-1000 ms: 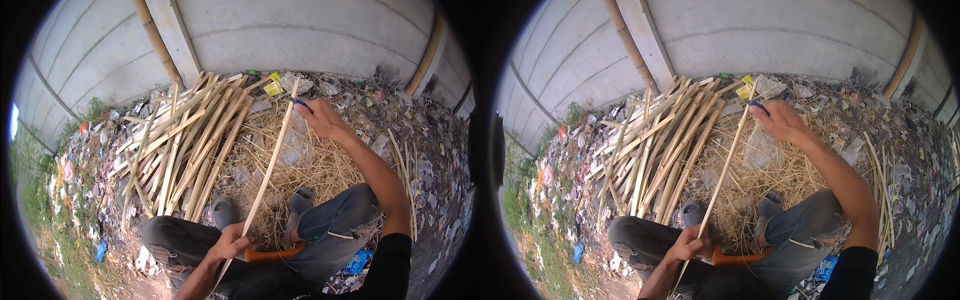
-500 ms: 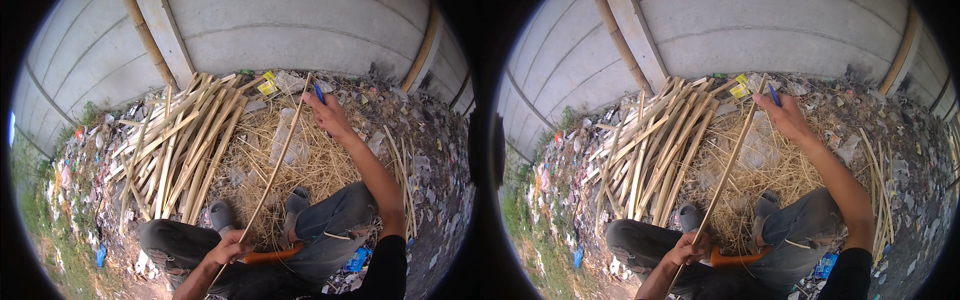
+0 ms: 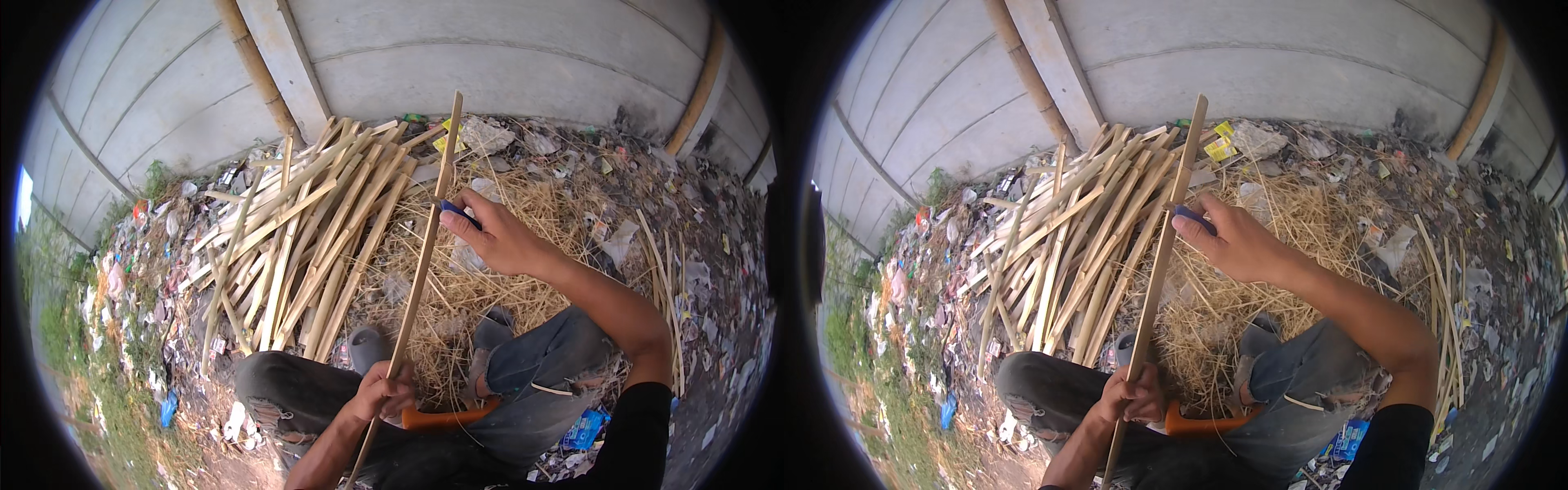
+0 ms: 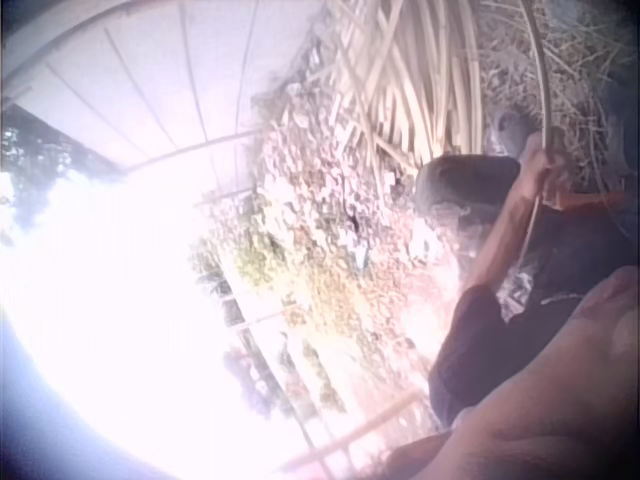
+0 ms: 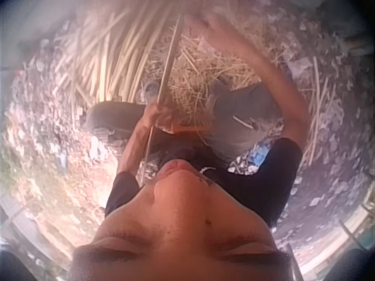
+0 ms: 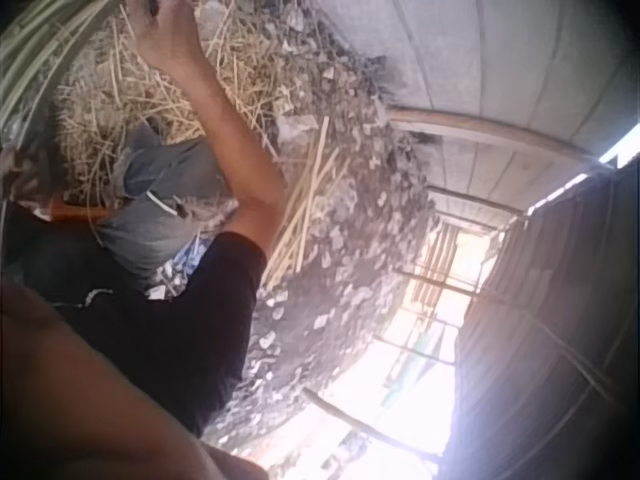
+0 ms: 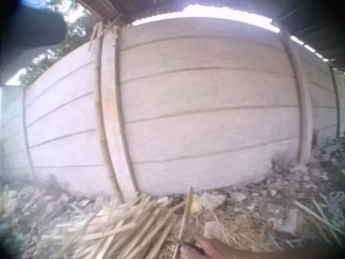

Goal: The person sits on the ground and uses a blue utility knife to shave thin strips from a long bamboo stick. They hold the stick with their left hand and scrape the surface with the knife in their right hand, creating a pile of bamboo shavings.

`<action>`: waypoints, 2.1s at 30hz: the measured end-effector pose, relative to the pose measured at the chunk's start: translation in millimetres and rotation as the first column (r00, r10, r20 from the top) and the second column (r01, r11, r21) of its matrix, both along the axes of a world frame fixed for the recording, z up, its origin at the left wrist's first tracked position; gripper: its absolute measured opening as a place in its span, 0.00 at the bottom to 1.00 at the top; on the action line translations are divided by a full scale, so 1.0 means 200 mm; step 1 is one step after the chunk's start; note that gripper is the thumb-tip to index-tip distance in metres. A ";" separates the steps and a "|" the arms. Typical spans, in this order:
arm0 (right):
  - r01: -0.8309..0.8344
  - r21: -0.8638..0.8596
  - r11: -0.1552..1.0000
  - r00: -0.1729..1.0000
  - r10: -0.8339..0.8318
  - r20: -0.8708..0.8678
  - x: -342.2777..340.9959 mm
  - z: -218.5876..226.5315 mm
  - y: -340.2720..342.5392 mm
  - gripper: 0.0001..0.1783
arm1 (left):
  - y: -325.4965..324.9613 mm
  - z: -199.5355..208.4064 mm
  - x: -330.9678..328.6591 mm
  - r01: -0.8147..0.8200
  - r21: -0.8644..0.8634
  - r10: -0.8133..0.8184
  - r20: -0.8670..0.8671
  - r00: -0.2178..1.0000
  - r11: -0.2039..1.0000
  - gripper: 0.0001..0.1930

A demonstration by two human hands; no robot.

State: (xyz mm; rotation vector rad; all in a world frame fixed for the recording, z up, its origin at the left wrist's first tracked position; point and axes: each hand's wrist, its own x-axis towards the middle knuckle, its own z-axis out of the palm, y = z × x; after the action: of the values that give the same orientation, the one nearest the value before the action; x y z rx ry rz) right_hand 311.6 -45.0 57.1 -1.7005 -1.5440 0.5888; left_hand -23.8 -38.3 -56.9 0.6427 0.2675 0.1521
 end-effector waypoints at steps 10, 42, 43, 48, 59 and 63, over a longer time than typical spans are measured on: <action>0.172 0.206 0.963 0.970 -0.202 0.137 0.15 0.07 -0.01 0.26 | -0.02 0.01 0.01 0.007 0.098 -0.004 -0.030 1.000 0.995 0.12; 0.135 0.216 0.967 0.836 -0.228 0.498 0.07 0.07 -0.04 0.37 | -0.01 0.02 0.01 0.032 0.143 -0.015 -0.122 0.992 0.989 0.13; 0.125 0.212 0.969 0.844 -0.216 0.492 0.03 0.07 -0.02 0.37 | 0.00 0.03 0.01 0.007 0.118 0.006 -0.109 0.994 0.993 0.12; 0.207 0.186 0.960 0.861 -0.269 0.431 0.03 0.21 0.05 0.35 | -0.01 0.05 0.00 0.001 0.167 0.013 -0.081 0.997 0.986 0.12; -0.025 0.155 0.988 0.859 -0.058 0.508 -0.21 0.05 -0.01 0.33 | 0.02 0.09 0.05 -0.136 0.455 0.215 -0.127 0.968 0.880 0.11; -0.026 0.179 0.983 0.883 -0.062 0.464 -0.21 0.07 0.08 0.32 | 0.03 0.05 0.00 -0.152 0.472 0.245 -0.143 0.959 0.869 0.10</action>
State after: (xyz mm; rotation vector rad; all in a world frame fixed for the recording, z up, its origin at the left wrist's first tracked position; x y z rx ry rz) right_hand 269.0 -28.5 70.4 -1.7948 -1.8457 0.0105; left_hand -23.3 -33.3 -46.4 1.1046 0.5009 0.3591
